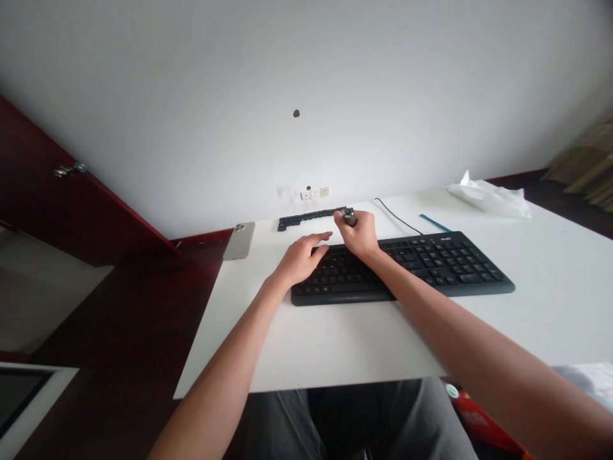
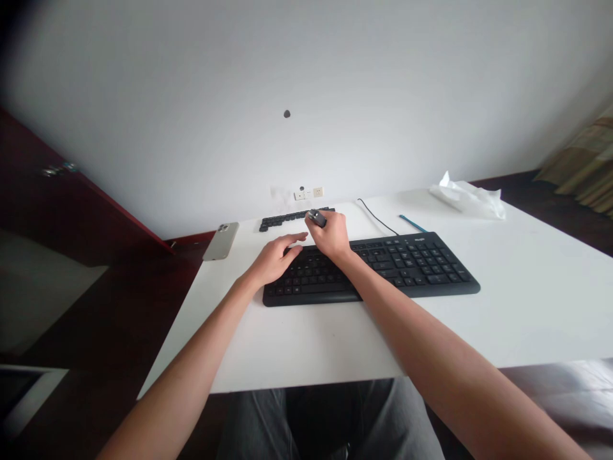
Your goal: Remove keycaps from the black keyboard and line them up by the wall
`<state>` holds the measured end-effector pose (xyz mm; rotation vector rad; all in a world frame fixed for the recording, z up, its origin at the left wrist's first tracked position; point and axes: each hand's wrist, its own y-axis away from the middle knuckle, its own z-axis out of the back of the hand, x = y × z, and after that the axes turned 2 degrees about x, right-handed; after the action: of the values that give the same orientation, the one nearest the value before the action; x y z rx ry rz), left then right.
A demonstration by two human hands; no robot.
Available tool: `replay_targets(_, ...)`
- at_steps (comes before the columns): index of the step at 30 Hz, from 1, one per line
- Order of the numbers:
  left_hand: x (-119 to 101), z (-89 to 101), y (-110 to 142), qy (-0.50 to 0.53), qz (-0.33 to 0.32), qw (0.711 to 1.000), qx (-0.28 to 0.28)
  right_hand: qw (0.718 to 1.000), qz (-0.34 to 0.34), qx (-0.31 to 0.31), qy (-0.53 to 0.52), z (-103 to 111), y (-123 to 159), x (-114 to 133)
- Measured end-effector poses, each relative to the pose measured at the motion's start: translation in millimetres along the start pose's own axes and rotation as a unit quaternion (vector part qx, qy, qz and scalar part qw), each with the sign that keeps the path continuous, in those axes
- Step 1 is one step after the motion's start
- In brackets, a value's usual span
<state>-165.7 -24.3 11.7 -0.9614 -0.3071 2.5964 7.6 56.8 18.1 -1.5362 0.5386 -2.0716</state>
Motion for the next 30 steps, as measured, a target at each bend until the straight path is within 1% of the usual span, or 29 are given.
replay_targets(3,-1.4,9.9,-1.0,-0.002,0.009,1.0,-0.016,1.0,-0.011,-0.01,0.005,-0.7,-0.2,-2.9)
replay_targets(6,-3.2,12.8,-0.7,-0.023,0.012,1.0,-0.015,1.0,-0.017,-0.011,0.005,-1.9,-0.3,-4.4)
replay_targets(8,-4.8,11.1,0.1,-0.044,0.016,0.999,-0.004,1.0,-0.019,-0.01,0.007,-2.5,-0.2,-4.6)
replay_targets(11,-7.8,7.9,1.8,-0.064,0.013,0.997,0.031,1.0,-0.018,-0.013,0.008,-2.6,0.0,-4.0)
replay_targets(13,-9.4,7.3,2.8,-0.062,0.014,0.997,0.045,1.0,-0.018,-0.015,0.005,-2.2,0.0,-3.0)
replay_targets(17,-8.0,10.8,2.5,-0.013,0.029,0.999,0.036,1.0,-0.02,-0.018,-0.003,-1.3,-0.4,-0.1)
replay_targets(19,-3.2,15.8,0.8,0.027,0.035,0.999,0.019,1.0,-0.02,-0.015,-0.004,-1.2,-0.7,0.8)
replay_targets(21,5.6,23.4,-0.8,0.038,0.049,0.998,-0.017,1.0,-0.026,-0.014,-0.005,-1.1,-1.1,0.6)
replay_targets(24,25.6,37.1,-1.0,-0.018,0.095,0.992,-0.086,0.999,-0.042,-0.023,-0.009,-1.2,-2.2,-1.5)
replay_targets(25,33.0,41.2,-0.3,-0.047,0.114,0.988,-0.098,0.998,-0.048,-0.028,-0.01,-1.2,-2.5,-2.4)
replay_targets(27,46.4,47.3,2.2,-0.097,0.148,0.979,-0.1,0.998,-0.057,-0.036,-0.009,-1.3,-3.2,-3.7)
replay_targets(30,57.4,49.7,6.0,-0.152,0.174,0.97,-0.077,0.997,-0.062,-0.041,-0.009,-1.2,-3.7,-4.4)
